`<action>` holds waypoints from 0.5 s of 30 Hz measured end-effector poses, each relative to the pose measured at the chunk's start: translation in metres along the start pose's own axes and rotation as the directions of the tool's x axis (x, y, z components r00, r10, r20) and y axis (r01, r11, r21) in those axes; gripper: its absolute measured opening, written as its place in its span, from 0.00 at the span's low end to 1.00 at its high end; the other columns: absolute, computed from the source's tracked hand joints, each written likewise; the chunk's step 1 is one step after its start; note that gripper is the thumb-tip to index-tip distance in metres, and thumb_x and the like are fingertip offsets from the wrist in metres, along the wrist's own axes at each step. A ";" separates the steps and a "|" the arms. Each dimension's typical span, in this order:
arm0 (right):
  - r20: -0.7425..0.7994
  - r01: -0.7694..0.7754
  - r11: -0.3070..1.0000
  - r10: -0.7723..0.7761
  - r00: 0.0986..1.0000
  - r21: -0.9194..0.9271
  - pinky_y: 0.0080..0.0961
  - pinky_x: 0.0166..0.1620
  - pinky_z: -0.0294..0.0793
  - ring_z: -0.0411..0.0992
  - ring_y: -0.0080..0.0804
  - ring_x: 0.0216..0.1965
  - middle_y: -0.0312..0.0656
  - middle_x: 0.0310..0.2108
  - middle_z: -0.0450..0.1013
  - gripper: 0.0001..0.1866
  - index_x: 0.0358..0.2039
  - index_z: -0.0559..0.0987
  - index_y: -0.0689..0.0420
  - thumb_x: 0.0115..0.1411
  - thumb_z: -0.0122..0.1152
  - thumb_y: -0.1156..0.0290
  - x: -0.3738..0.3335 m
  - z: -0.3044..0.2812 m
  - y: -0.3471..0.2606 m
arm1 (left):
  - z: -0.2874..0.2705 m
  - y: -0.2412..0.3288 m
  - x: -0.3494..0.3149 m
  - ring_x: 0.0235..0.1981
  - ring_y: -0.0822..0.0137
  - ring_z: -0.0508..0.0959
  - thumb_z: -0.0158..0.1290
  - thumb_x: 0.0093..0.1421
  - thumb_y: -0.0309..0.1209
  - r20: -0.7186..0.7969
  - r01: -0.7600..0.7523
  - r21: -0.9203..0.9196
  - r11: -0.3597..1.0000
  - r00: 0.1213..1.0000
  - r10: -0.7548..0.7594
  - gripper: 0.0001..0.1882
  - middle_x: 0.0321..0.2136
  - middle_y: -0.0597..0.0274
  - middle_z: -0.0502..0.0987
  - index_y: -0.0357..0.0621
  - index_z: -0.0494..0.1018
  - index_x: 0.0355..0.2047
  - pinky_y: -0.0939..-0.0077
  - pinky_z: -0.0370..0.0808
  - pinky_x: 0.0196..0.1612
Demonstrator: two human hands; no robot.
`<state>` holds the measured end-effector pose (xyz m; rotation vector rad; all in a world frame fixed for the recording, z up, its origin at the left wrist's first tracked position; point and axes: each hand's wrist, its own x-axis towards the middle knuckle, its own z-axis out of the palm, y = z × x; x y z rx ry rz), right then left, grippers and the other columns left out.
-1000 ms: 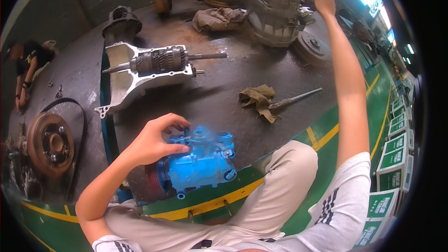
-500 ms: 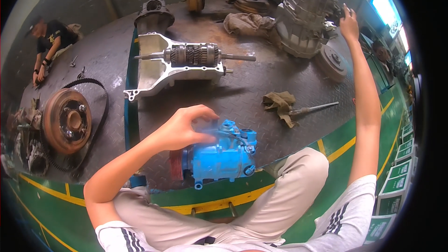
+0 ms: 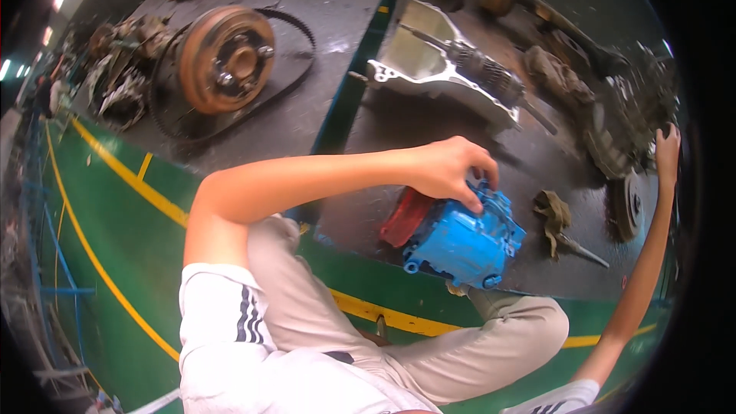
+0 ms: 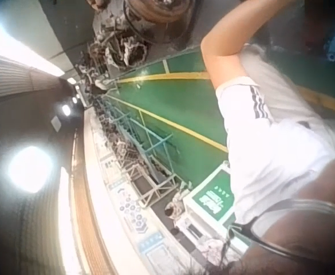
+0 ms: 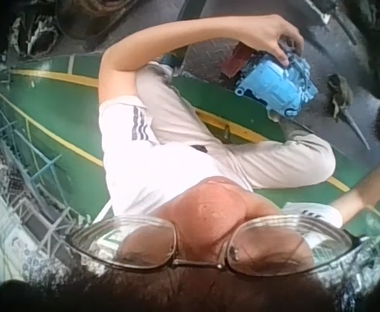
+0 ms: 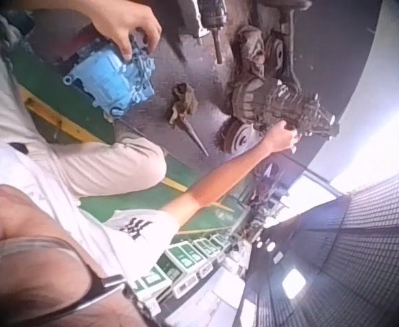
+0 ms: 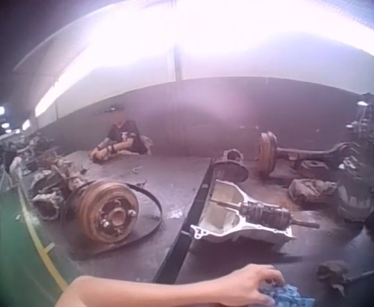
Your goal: The person fits a gear assembly into a metal housing and then handles a blue compressor unit, touching its ports and a small electrical connector by hand.
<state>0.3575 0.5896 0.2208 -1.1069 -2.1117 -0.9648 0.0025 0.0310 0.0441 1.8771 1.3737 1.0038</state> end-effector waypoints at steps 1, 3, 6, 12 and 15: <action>0.026 0.022 0.974 -0.028 0.999 0.225 0.43 0.65 0.72 0.76 0.58 0.59 0.56 0.60 0.77 0.23 0.63 0.78 0.59 0.72 0.58 0.61 -0.022 -0.024 -0.044 | 0.001 0.000 -0.001 0.53 0.50 0.82 0.73 0.52 0.35 -0.011 -0.001 -0.001 1.000 1.000 0.001 0.24 0.48 0.49 0.82 0.40 0.84 0.48 0.58 0.78 0.59; 0.158 0.000 0.714 -0.155 0.975 0.700 0.32 0.59 0.74 0.80 0.41 0.53 0.49 0.51 0.82 0.17 0.57 0.81 0.61 0.73 0.60 0.65 -0.077 -0.081 -0.144 | 0.001 0.000 -0.001 0.53 0.48 0.82 0.73 0.52 0.35 -0.017 -0.061 -0.021 0.998 0.998 0.060 0.23 0.49 0.48 0.82 0.40 0.84 0.48 0.58 0.78 0.59; 0.136 0.003 0.410 -0.309 0.941 0.912 0.25 0.46 0.73 0.74 0.24 0.40 0.39 0.38 0.77 0.10 0.47 0.81 0.63 0.74 0.60 0.69 -0.169 -0.180 -0.262 | 0.003 -0.002 -0.001 0.53 0.47 0.82 0.73 0.52 0.36 -0.024 -0.064 0.013 0.998 0.998 0.064 0.23 0.49 0.47 0.82 0.40 0.85 0.48 0.58 0.77 0.59; 0.252 -0.092 0.303 -0.549 0.797 0.949 0.32 0.47 0.73 0.75 0.42 0.40 0.49 0.37 0.74 0.09 0.44 0.76 0.63 0.63 0.61 0.79 -0.234 -0.278 -0.343 | 0.007 -0.012 0.005 0.50 0.49 0.84 0.75 0.50 0.38 -0.029 -0.063 -0.017 0.998 0.998 0.063 0.26 0.46 0.46 0.84 0.41 0.85 0.48 0.60 0.79 0.57; 0.308 -0.141 0.321 -0.558 0.771 0.936 0.31 0.47 0.72 0.74 0.40 0.39 0.47 0.36 0.75 0.10 0.44 0.76 0.63 0.62 0.63 0.79 -0.236 -0.269 -0.347 | 0.008 -0.015 0.006 0.49 0.50 0.85 0.76 0.50 0.38 -0.046 -0.065 -0.020 0.998 0.997 0.064 0.26 0.46 0.46 0.85 0.41 0.86 0.48 0.60 0.81 0.56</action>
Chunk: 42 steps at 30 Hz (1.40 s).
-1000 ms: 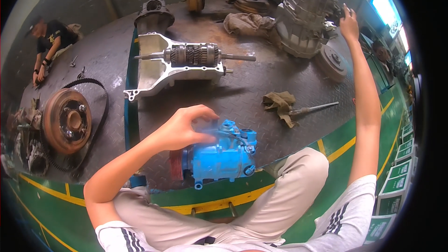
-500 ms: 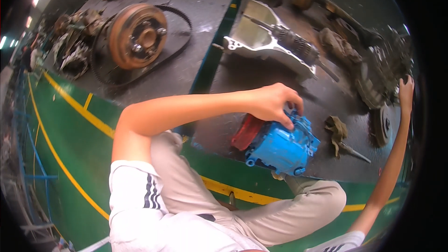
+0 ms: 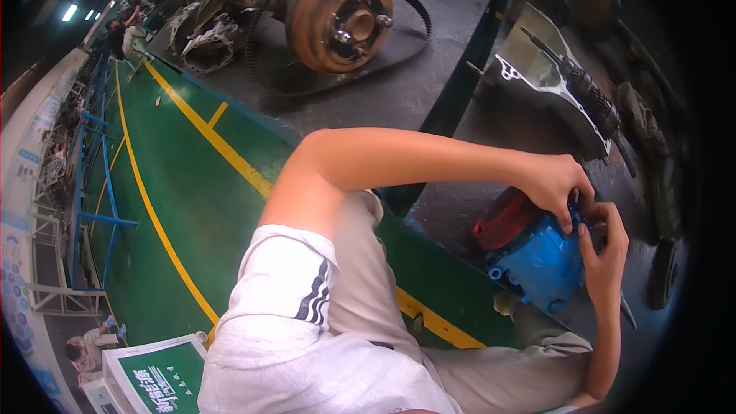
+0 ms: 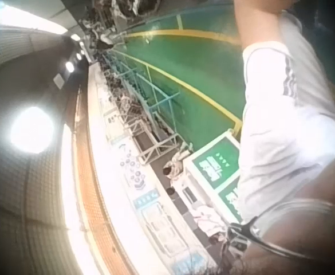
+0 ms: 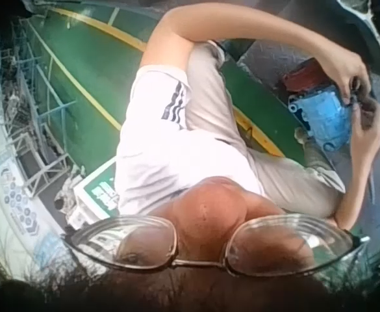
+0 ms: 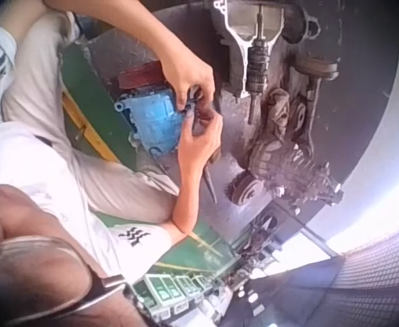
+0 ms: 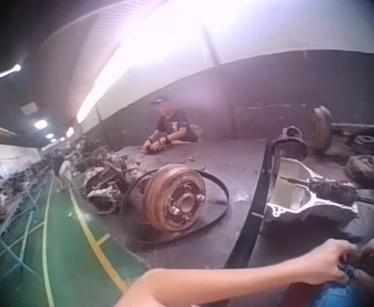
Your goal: The person fits a gear assembly into a metal housing and then handles a blue compressor unit, touching its ports and a small electrical connector by hand.
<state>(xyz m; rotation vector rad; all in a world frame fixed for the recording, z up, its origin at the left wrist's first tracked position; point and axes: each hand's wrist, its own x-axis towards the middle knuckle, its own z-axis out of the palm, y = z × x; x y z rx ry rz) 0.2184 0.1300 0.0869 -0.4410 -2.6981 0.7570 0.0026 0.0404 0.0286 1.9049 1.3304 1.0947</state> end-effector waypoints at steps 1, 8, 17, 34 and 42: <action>-0.010 -0.002 0.998 0.002 1.000 0.066 0.28 0.46 0.71 0.73 0.35 0.38 0.44 0.35 0.74 0.10 0.43 0.75 0.64 0.61 0.64 0.80 0.001 0.001 0.005 | 0.000 -0.001 0.000 0.49 0.50 0.85 0.76 0.50 0.38 -0.007 -0.004 -0.017 1.000 1.000 0.004 0.25 0.46 0.47 0.86 0.41 0.86 0.47 0.60 0.81 0.56; 0.038 -0.115 0.975 0.110 0.993 0.192 0.27 0.49 0.72 0.73 0.33 0.40 0.45 0.39 0.74 0.12 0.48 0.77 0.65 0.64 0.62 0.78 -0.001 0.005 0.016 | 0.000 -0.004 0.002 0.51 0.50 0.85 0.77 0.50 0.41 -0.003 0.067 0.014 0.998 0.998 -0.067 0.31 0.48 0.45 0.86 0.38 0.83 0.50 0.61 0.81 0.57; 0.023 0.114 0.993 -0.115 0.993 0.030 0.34 0.56 0.73 0.76 0.47 0.48 0.51 0.45 0.78 0.15 0.51 0.81 0.66 0.65 0.60 0.76 -0.006 0.005 0.018 | -0.001 -0.010 0.006 0.53 0.49 0.85 0.78 0.48 0.44 0.009 0.089 0.043 0.995 0.996 -0.089 0.37 0.51 0.44 0.85 0.35 0.80 0.54 0.62 0.80 0.58; 0.099 -0.058 0.969 0.035 0.994 0.241 0.30 0.47 0.77 0.79 0.32 0.38 0.47 0.36 0.84 0.12 0.44 0.85 0.64 0.64 0.68 0.70 0.019 -0.004 0.049 | -0.009 0.004 0.001 0.55 0.55 0.82 0.74 0.53 0.45 0.101 0.193 0.012 0.981 0.976 -0.194 0.35 0.51 0.48 0.84 0.38 0.79 0.57 0.59 0.76 0.61; 0.104 -0.011 0.982 -0.008 0.994 0.188 0.37 0.61 0.74 0.75 0.44 0.57 0.49 0.55 0.77 0.17 0.54 0.82 0.64 0.71 0.60 0.66 -0.011 -0.009 0.030 | -0.009 0.015 -0.001 0.50 0.56 0.84 0.73 0.53 0.46 0.041 0.224 0.092 0.970 0.973 -0.228 0.31 0.46 0.52 0.86 0.42 0.83 0.52 0.58 0.76 0.59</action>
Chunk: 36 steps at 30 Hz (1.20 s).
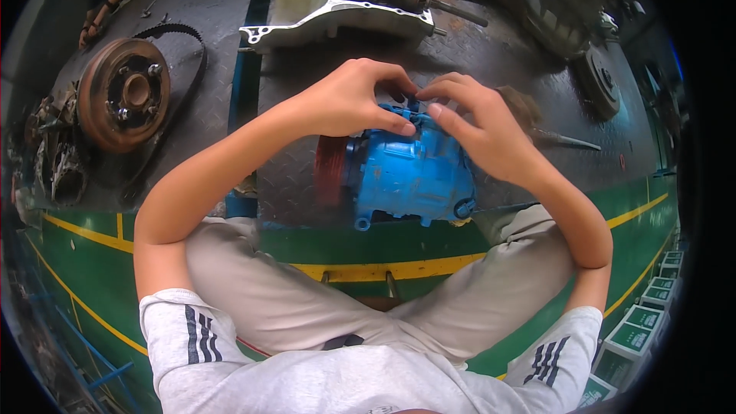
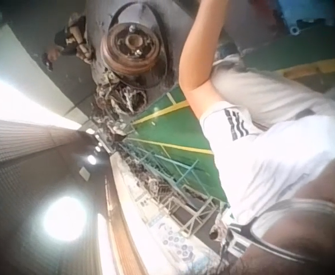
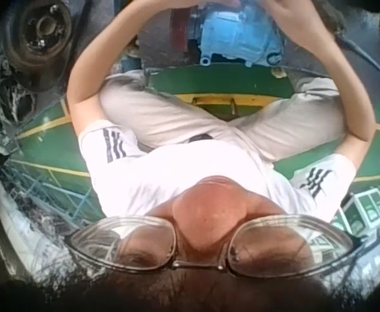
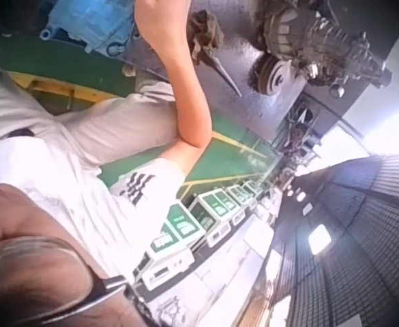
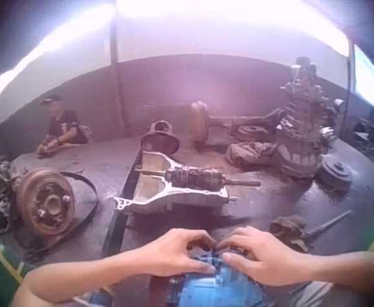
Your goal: The person fits a gear assembly into a metal housing and then handles a blue compressor unit, touching its ports and a small electrical connector by hand.
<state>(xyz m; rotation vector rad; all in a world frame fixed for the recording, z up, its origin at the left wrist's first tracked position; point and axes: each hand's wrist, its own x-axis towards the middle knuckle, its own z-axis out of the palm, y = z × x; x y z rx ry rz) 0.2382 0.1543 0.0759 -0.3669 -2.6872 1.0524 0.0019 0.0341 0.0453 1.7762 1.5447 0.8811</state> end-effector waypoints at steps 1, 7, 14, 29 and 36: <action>-0.020 0.032 0.997 -0.034 0.999 -0.075 0.39 0.63 0.72 0.74 0.48 0.59 0.51 0.56 0.76 0.20 0.56 0.80 0.64 0.70 0.62 0.63 -0.005 0.004 -0.002 | 0.000 -0.001 0.000 0.52 0.57 0.84 0.72 0.54 0.47 0.026 0.007 0.008 1.000 1.000 -0.007 0.32 0.49 0.53 0.86 0.43 0.81 0.55 0.60 0.75 0.60; -0.173 0.186 0.932 -0.248 0.953 -0.312 0.46 0.63 0.71 0.70 0.56 0.60 0.55 0.60 0.73 0.30 0.61 0.74 0.65 0.67 0.66 0.57 -0.018 0.031 0.000 | 0.006 -0.003 -0.015 0.63 0.56 0.78 0.60 0.69 0.50 -0.095 0.037 -0.122 0.992 0.994 -0.049 0.31 0.60 0.53 0.80 0.46 0.73 0.65 0.58 0.73 0.66; -0.109 0.043 0.972 -0.070 0.992 -0.230 0.46 0.63 0.72 0.72 0.58 0.59 0.59 0.57 0.74 0.30 0.62 0.72 0.67 0.70 0.62 0.56 -0.018 0.031 0.005 | 0.001 0.002 -0.052 0.59 0.55 0.80 0.57 0.65 0.46 -0.283 -0.424 -0.015 0.905 0.870 0.403 0.31 0.57 0.49 0.80 0.40 0.74 0.62 0.62 0.74 0.62; -0.104 -0.065 0.953 0.035 0.994 -0.297 0.45 0.64 0.73 0.76 0.59 0.60 0.60 0.59 0.77 0.42 0.64 0.75 0.65 0.69 0.56 0.37 0.002 0.030 0.022 | 0.009 -0.044 -0.061 0.61 0.46 0.75 0.52 0.62 0.42 -0.178 -0.550 0.168 0.818 0.799 0.574 0.32 0.63 0.38 0.68 0.39 0.68 0.64 0.55 0.74 0.64; -0.091 -0.189 0.952 0.171 0.981 -0.240 0.48 0.70 0.68 0.72 0.54 0.66 0.58 0.64 0.74 0.44 0.70 0.70 0.59 0.71 0.51 0.33 0.020 0.017 0.030 | 0.006 -0.058 -0.049 0.64 0.54 0.75 0.47 0.66 0.51 -0.310 -0.401 0.043 0.915 0.865 0.394 0.36 0.63 0.45 0.71 0.38 0.66 0.67 0.62 0.69 0.68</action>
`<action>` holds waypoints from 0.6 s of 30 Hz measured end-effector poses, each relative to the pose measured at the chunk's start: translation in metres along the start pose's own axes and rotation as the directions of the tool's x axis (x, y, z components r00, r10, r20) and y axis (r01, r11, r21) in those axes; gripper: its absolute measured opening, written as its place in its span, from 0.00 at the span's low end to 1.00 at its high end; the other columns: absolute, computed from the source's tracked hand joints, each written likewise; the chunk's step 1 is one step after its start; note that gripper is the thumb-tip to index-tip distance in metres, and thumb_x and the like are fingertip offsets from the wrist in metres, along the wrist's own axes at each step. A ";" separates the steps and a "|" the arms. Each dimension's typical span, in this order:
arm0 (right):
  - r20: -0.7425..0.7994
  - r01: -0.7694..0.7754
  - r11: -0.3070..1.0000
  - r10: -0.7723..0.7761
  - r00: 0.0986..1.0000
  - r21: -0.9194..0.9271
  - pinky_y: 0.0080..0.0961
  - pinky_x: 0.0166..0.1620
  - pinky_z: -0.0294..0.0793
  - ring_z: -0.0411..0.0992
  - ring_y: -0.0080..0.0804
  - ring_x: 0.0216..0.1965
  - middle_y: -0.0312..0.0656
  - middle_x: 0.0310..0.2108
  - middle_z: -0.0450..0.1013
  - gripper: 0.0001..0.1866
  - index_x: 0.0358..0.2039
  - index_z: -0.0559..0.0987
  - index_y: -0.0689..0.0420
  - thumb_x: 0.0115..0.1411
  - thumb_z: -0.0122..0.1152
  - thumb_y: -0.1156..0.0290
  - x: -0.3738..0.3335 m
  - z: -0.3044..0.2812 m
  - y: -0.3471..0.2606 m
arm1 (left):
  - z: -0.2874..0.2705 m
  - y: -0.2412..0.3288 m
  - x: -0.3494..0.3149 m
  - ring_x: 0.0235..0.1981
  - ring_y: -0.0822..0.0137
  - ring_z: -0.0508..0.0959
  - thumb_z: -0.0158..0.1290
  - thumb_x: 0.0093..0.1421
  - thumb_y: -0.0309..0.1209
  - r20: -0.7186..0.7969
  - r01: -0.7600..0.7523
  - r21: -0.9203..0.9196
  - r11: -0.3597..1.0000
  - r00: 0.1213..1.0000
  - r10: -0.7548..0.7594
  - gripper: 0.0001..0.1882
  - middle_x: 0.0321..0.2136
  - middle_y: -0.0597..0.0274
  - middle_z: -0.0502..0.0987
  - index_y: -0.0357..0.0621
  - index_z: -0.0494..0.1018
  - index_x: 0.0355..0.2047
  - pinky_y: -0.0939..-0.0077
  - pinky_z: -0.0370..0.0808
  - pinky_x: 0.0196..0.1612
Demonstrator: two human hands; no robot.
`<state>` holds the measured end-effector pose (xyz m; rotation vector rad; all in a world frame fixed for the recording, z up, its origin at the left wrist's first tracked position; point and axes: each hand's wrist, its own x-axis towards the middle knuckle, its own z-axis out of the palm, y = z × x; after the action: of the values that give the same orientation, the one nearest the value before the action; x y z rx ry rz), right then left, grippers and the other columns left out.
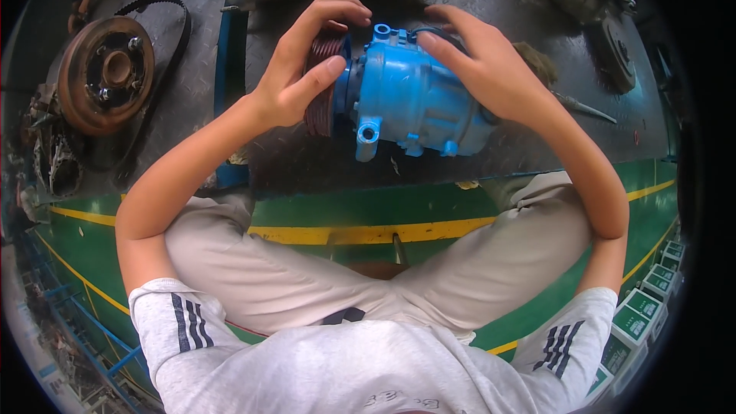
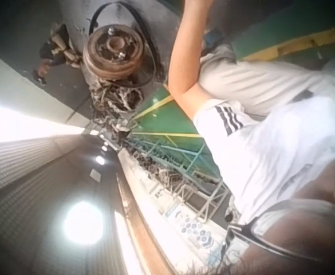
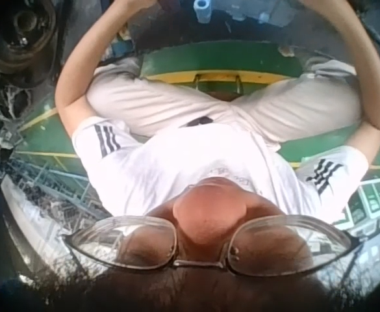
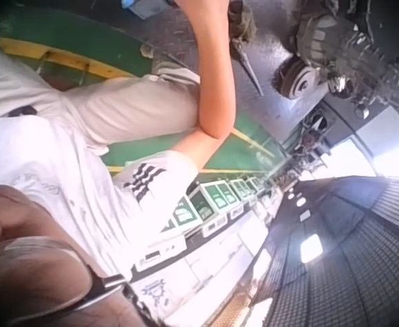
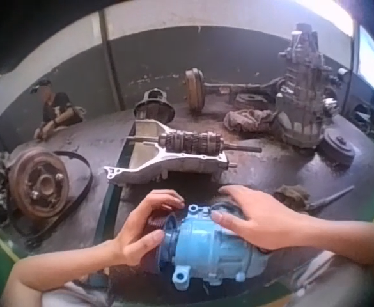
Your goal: The person fits a gear assembly into a metal housing and then handles a blue compressor unit, touching its ports and a small electrical connector by hand.
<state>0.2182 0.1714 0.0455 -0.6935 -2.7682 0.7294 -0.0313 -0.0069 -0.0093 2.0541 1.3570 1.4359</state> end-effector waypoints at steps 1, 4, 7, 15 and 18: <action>-0.002 0.066 0.998 -0.066 0.998 0.021 0.49 0.72 0.65 0.67 0.53 0.71 0.58 0.69 0.69 0.47 0.73 0.68 0.58 0.69 0.54 0.31 -0.005 -0.004 -0.001 | 0.000 -0.004 -0.002 0.65 0.54 0.75 0.46 0.67 0.53 -0.025 0.003 -0.014 1.000 1.000 -0.003 0.37 0.64 0.45 0.71 0.38 0.66 0.67 0.62 0.69 0.68; 0.057 0.409 0.908 -0.415 0.908 0.091 0.50 0.73 0.62 0.62 0.54 0.74 0.57 0.74 0.63 0.52 0.74 0.66 0.57 0.64 0.59 0.29 -0.018 -0.011 -0.005 | -0.001 -0.015 -0.011 0.68 0.50 0.72 0.49 0.67 0.61 -0.039 -0.009 -0.064 0.998 0.999 0.007 0.44 0.66 0.44 0.69 0.38 0.60 0.71 0.58 0.67 0.69; 0.099 0.460 0.868 -0.449 0.888 -0.186 0.52 0.72 0.63 0.62 0.60 0.73 0.53 0.74 0.62 0.58 0.74 0.66 0.55 0.51 0.76 0.34 -0.025 -0.008 -0.010 | -0.010 -0.023 -0.018 0.71 0.45 0.66 0.58 0.60 0.68 0.064 -0.104 -0.038 0.994 0.992 0.106 0.55 0.70 0.40 0.63 0.41 0.55 0.74 0.53 0.64 0.72; 0.115 0.479 0.859 -0.466 0.877 -0.179 0.53 0.69 0.68 0.65 0.59 0.70 0.54 0.71 0.67 0.59 0.73 0.67 0.57 0.43 0.82 0.48 -0.023 -0.008 -0.011 | -0.035 -0.019 -0.025 0.76 0.35 0.59 0.82 0.34 0.54 0.329 -0.117 0.270 0.956 0.944 0.022 0.86 0.77 0.38 0.50 0.47 0.34 0.82 0.44 0.64 0.75; 0.093 0.482 0.855 -0.474 0.876 -0.192 0.52 0.68 0.70 0.66 0.58 0.69 0.54 0.70 0.67 0.57 0.73 0.67 0.57 0.42 0.81 0.54 -0.024 -0.005 -0.012 | -0.030 -0.019 -0.026 0.74 0.35 0.61 0.81 0.37 0.53 0.289 -0.062 0.199 0.978 0.957 0.002 0.83 0.76 0.40 0.54 0.49 0.35 0.82 0.43 0.65 0.74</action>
<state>0.2363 0.1530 0.0545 0.0044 -2.8981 0.3512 -0.0679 -0.0259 -0.0232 2.3150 1.4022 0.9899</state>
